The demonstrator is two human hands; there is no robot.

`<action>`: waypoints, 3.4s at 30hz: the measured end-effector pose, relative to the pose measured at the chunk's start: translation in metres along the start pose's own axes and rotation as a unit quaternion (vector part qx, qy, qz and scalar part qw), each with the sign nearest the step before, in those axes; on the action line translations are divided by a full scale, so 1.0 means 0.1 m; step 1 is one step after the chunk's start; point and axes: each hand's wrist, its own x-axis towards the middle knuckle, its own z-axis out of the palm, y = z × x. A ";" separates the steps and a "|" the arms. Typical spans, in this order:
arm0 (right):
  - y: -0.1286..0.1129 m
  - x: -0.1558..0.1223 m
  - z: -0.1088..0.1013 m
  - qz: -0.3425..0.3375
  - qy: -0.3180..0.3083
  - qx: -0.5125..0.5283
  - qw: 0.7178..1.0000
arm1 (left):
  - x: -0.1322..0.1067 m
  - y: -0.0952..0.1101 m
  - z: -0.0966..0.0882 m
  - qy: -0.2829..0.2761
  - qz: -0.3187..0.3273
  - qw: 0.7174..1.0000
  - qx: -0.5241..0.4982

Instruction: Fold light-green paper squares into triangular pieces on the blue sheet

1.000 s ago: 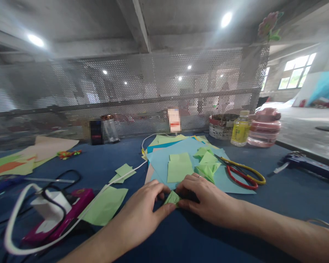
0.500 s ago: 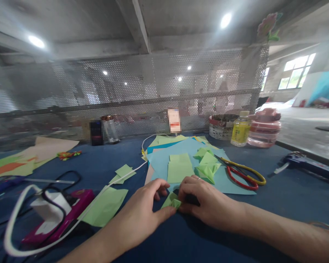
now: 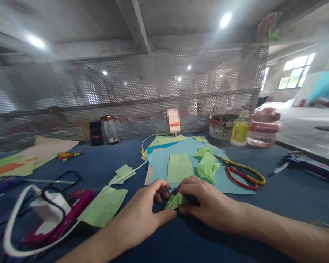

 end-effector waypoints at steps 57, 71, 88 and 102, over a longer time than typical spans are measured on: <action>-0.06 -0.05 -0.01 -0.006 0.104 0.050 0.993 | -0.04 0.15 0.00 -0.024 -0.035 0.974 -0.220; -0.09 -0.07 0.00 0.000 0.095 0.077 0.992 | -0.05 0.17 0.03 0.019 -0.032 0.978 -0.206; -0.08 -0.04 -0.05 0.048 0.089 0.069 0.993 | -0.02 0.08 -0.03 -0.025 -0.057 0.978 -0.200; -0.05 0.00 -0.05 0.104 0.035 0.208 0.972 | -0.02 0.12 -0.05 -0.068 -0.113 0.966 -0.221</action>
